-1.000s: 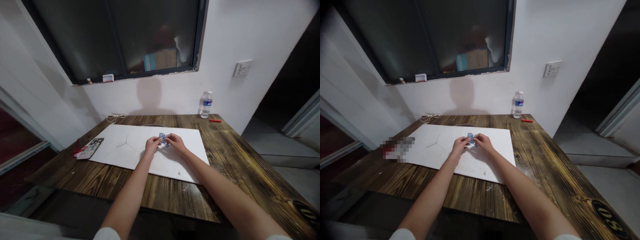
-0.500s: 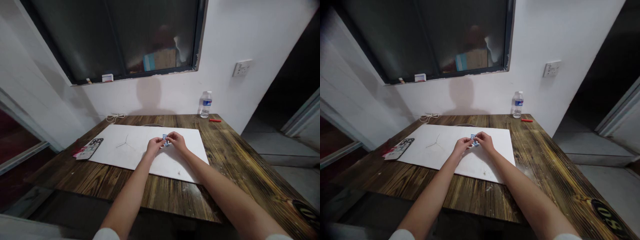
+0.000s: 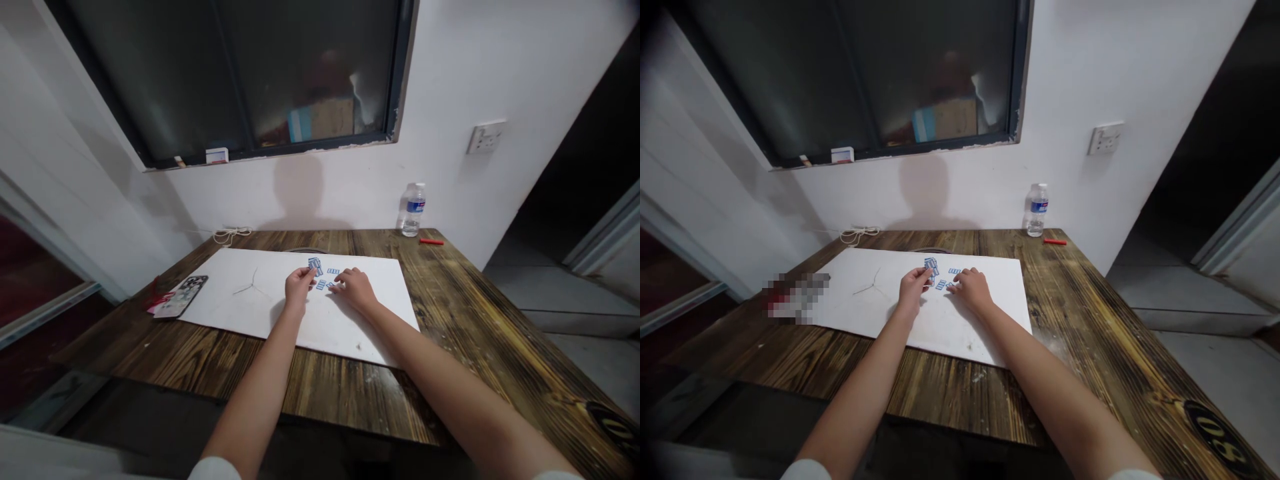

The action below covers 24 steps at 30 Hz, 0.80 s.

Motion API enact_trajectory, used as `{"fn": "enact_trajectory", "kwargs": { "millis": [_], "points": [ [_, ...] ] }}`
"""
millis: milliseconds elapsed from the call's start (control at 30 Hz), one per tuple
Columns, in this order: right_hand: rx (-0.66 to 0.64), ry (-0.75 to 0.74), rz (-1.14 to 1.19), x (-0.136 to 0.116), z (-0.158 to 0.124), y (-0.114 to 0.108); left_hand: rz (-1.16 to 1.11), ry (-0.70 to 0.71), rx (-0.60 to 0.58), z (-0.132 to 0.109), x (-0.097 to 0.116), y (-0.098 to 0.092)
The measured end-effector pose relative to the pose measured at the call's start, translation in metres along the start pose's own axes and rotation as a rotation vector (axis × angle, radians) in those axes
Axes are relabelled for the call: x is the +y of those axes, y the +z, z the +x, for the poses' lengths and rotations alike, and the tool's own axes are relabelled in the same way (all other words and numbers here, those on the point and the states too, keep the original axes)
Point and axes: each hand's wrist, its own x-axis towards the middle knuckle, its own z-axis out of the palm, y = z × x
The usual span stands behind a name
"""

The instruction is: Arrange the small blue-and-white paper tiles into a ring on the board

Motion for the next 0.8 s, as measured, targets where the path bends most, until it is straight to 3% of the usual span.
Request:
{"fn": "enact_trajectory", "kwargs": {
  "millis": [300, 633, 800],
  "points": [
    [-0.133, 0.059, -0.112, -0.010, 0.000, -0.003, -0.136, 0.027, 0.069, 0.000, 0.015, -0.005],
    [-0.196, -0.015, -0.235, -0.019, -0.002, -0.003, -0.152, -0.005, 0.046, -0.004, 0.015, -0.004],
    [-0.310, -0.057, -0.317, -0.022, 0.002, -0.005, -0.150, -0.011, 0.038, -0.006, 0.016, -0.003]
  ]
}}
